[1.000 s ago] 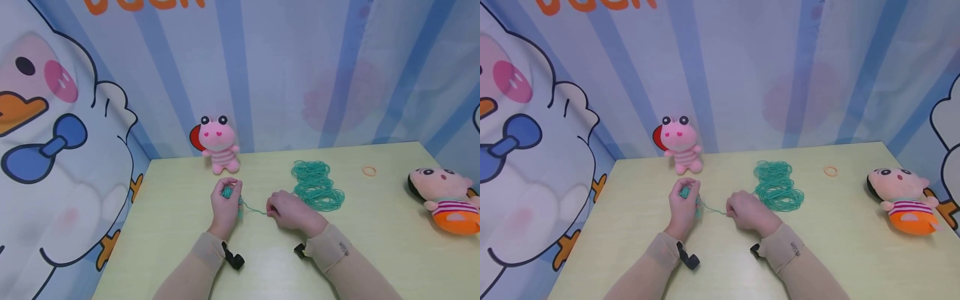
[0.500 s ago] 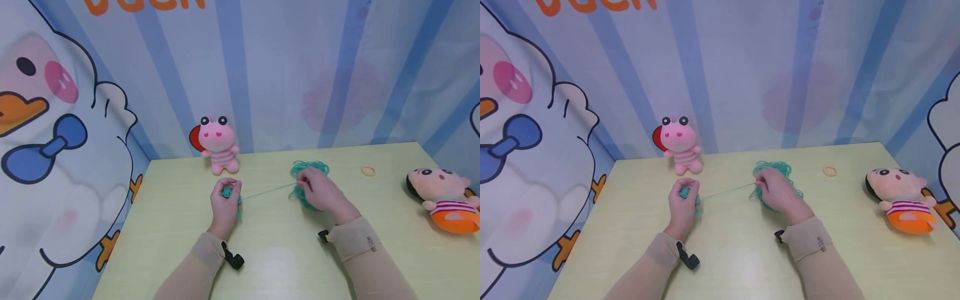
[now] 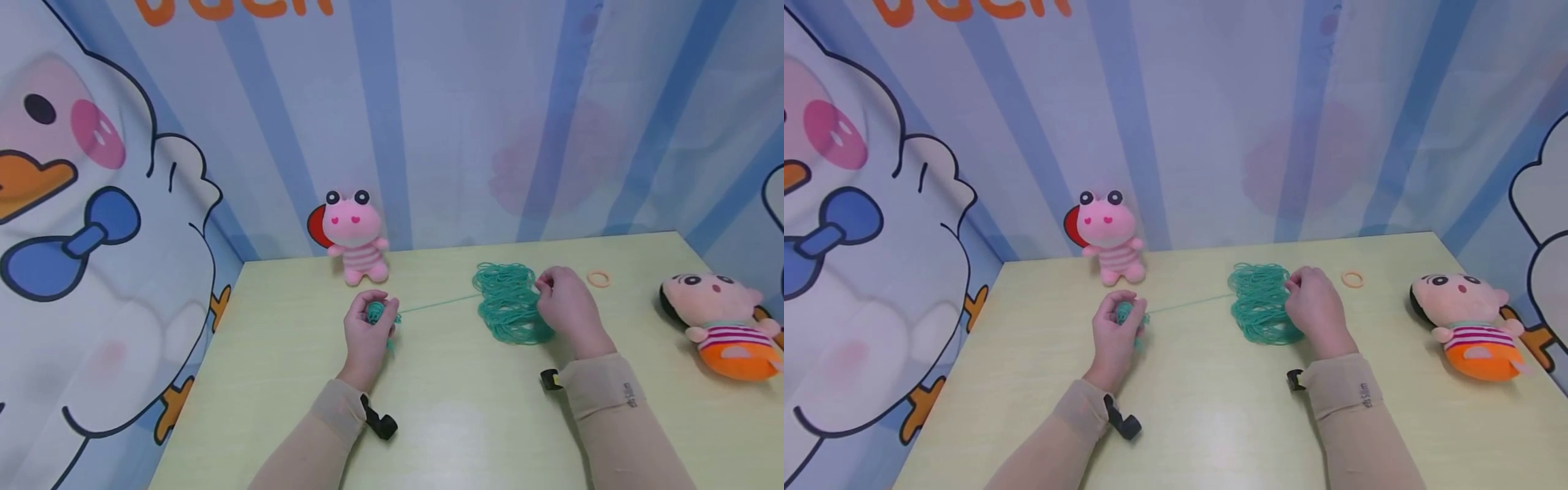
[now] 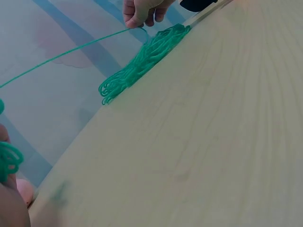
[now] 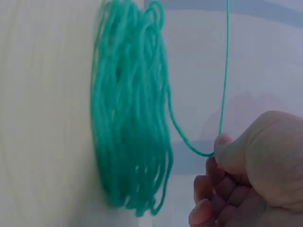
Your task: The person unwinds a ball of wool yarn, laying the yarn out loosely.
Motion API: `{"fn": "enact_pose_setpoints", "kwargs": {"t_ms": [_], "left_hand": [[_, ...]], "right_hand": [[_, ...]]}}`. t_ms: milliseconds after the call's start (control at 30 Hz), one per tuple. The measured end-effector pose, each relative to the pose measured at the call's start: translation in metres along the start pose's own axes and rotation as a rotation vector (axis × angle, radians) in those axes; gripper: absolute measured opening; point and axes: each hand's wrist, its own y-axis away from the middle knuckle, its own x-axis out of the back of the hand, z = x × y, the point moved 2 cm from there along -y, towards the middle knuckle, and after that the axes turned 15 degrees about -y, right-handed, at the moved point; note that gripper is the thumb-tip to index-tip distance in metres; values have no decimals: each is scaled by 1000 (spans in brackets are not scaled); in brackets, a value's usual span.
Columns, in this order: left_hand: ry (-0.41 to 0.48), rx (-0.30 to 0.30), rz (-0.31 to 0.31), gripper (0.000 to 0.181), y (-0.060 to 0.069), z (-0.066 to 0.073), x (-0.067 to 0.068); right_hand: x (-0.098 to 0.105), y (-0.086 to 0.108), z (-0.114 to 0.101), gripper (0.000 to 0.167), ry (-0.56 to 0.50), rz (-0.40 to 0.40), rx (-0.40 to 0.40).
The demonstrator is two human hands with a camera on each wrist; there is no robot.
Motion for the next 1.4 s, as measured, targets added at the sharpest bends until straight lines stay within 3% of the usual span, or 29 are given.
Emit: {"fn": "enact_pose_setpoints", "kwargs": {"t_ms": [300, 567, 667, 833, 900, 1000, 1200, 1400], "left_hand": [[-48, 35, -9, 23, -2, -4, 0], [-62, 65, -42, 22, -3, -6, -1], [-59, 68, -45, 22, -2, -6, -1], [-36, 43, -64, 20, -1, -4, -3], [-24, 15, -83, 18, -1, -4, -4], [-10, -21, -117, 15, -1, -5, -4], [6, -38, -167, 28, 0, -4, -5], [17, -70, -206, 35, 0, -4, -6]], "right_hand": [[-1, -4, 22, 30, 9, -48, -99], [-5, -5, 28, 31, 9, -51, -71], [-6, -3, 25, 31, -20, 1, -10], [-11, 4, 4, 38, -123, 63, 191], [-18, 7, -9, 40, -188, 26, 248], [-37, 12, -30, 42, -268, -105, 280], [-83, 29, -65, 48, -272, -377, 314], [-115, 37, -75, 45, -276, -467, 354]]}}
